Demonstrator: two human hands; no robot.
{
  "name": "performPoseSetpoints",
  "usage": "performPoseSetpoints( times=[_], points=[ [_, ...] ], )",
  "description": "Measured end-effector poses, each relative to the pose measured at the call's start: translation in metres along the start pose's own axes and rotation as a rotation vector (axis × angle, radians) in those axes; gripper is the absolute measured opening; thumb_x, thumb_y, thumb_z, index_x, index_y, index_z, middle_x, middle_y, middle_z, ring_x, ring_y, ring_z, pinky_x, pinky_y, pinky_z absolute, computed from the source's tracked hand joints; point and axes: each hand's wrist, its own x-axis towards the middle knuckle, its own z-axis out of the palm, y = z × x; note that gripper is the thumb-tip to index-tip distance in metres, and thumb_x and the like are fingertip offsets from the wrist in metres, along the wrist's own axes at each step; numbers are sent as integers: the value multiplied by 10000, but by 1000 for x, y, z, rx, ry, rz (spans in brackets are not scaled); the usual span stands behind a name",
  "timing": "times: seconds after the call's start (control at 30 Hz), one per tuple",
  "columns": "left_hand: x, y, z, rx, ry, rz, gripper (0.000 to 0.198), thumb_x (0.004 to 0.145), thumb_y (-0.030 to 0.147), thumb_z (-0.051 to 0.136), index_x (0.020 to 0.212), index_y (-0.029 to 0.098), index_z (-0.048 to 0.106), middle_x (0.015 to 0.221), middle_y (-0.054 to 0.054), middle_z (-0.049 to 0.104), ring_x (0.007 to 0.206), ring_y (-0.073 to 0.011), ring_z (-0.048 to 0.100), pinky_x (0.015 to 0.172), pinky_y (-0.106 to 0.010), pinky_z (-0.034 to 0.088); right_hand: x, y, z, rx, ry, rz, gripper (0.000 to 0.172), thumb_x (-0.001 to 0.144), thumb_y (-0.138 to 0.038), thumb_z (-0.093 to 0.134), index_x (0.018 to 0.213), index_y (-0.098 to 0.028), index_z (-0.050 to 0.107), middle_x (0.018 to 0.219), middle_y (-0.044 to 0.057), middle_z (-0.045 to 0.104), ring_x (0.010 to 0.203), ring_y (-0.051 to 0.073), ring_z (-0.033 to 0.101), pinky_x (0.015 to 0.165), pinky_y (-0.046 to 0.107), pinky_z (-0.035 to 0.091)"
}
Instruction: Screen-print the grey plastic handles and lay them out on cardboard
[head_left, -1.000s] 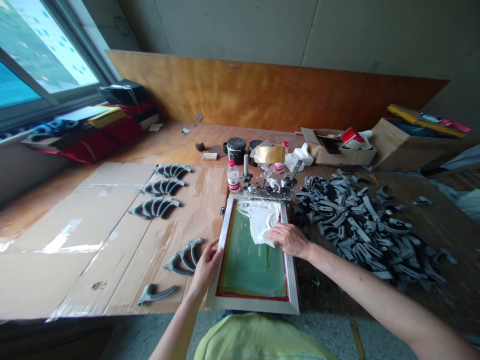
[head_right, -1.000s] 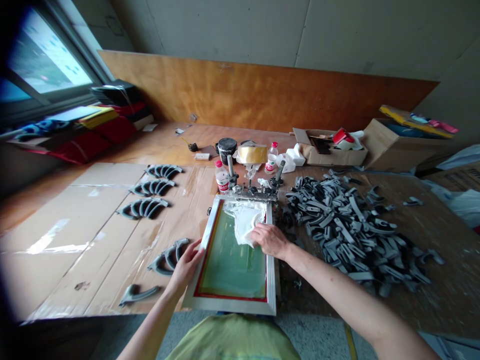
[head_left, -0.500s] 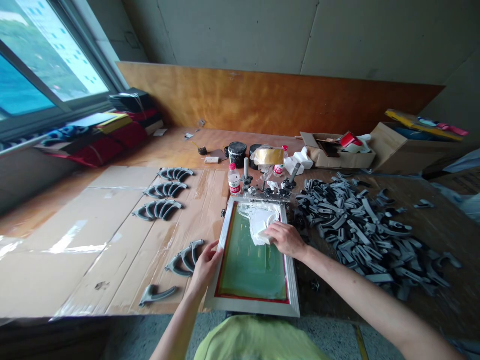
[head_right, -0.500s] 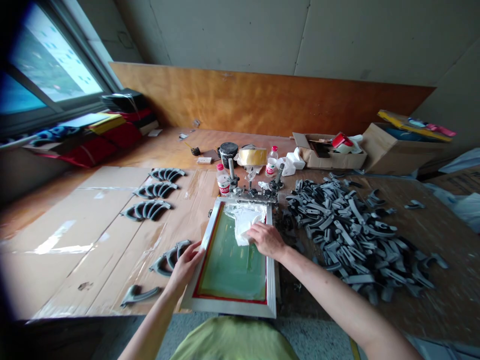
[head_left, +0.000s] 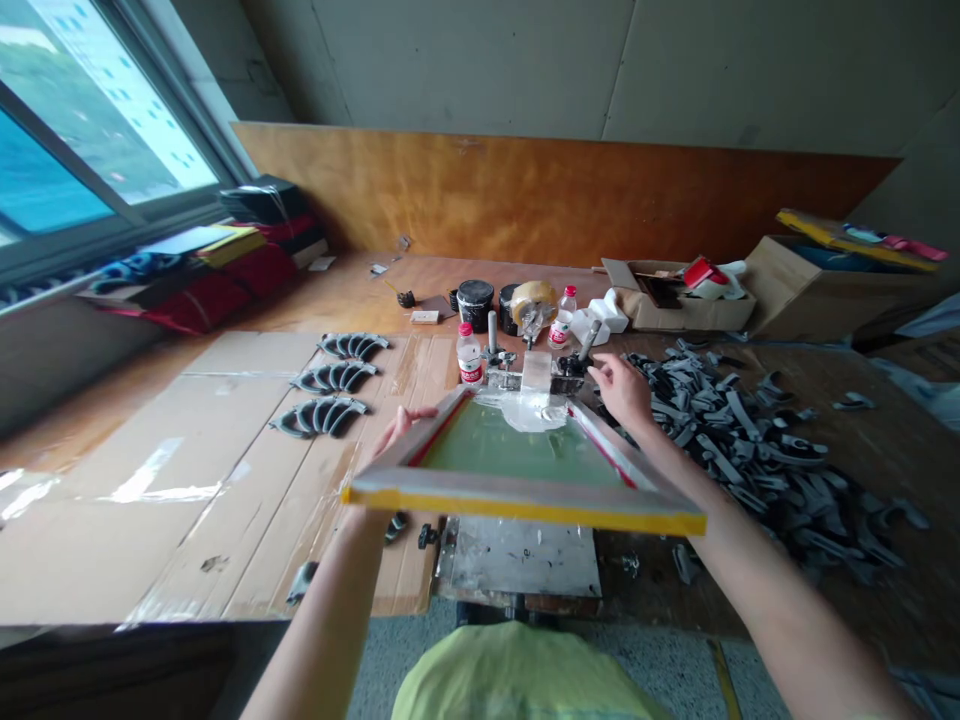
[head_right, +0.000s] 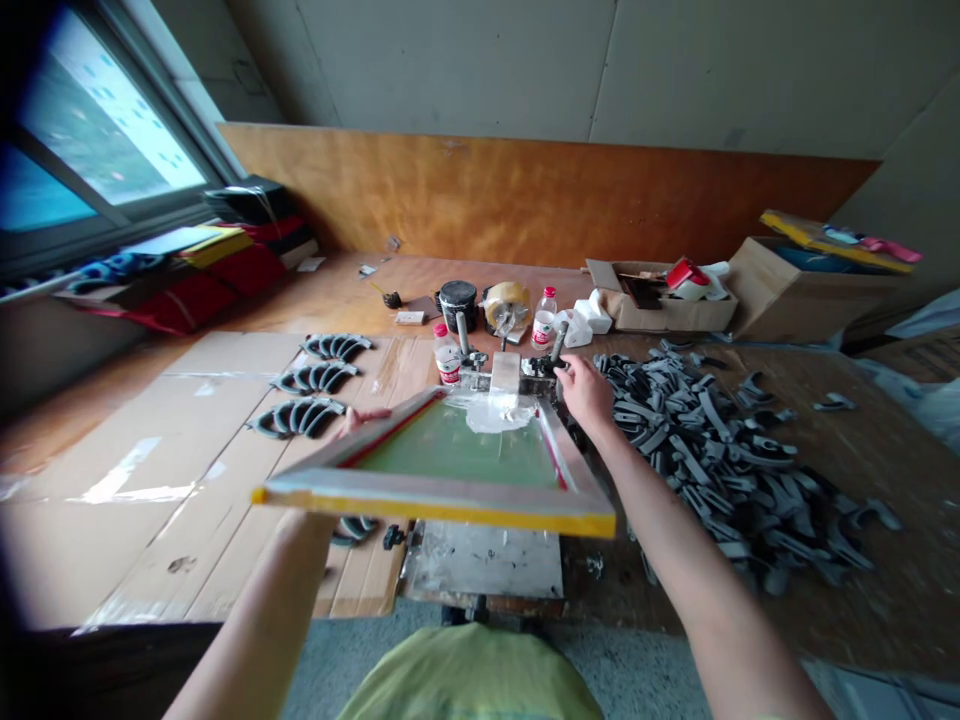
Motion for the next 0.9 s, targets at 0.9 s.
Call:
performPoseSetpoints(
  times=[0.9],
  points=[
    [-83,-131,-27,-189,299,-534,221,875,398,621,896,179,596,815,-41,729,734,-179,723,643,-281,584,-91,31,13,-14,-241,-339,211,916,-167,530,1036,-224,694,1005,74,668,980,221,582,891,358,479]
  ],
)
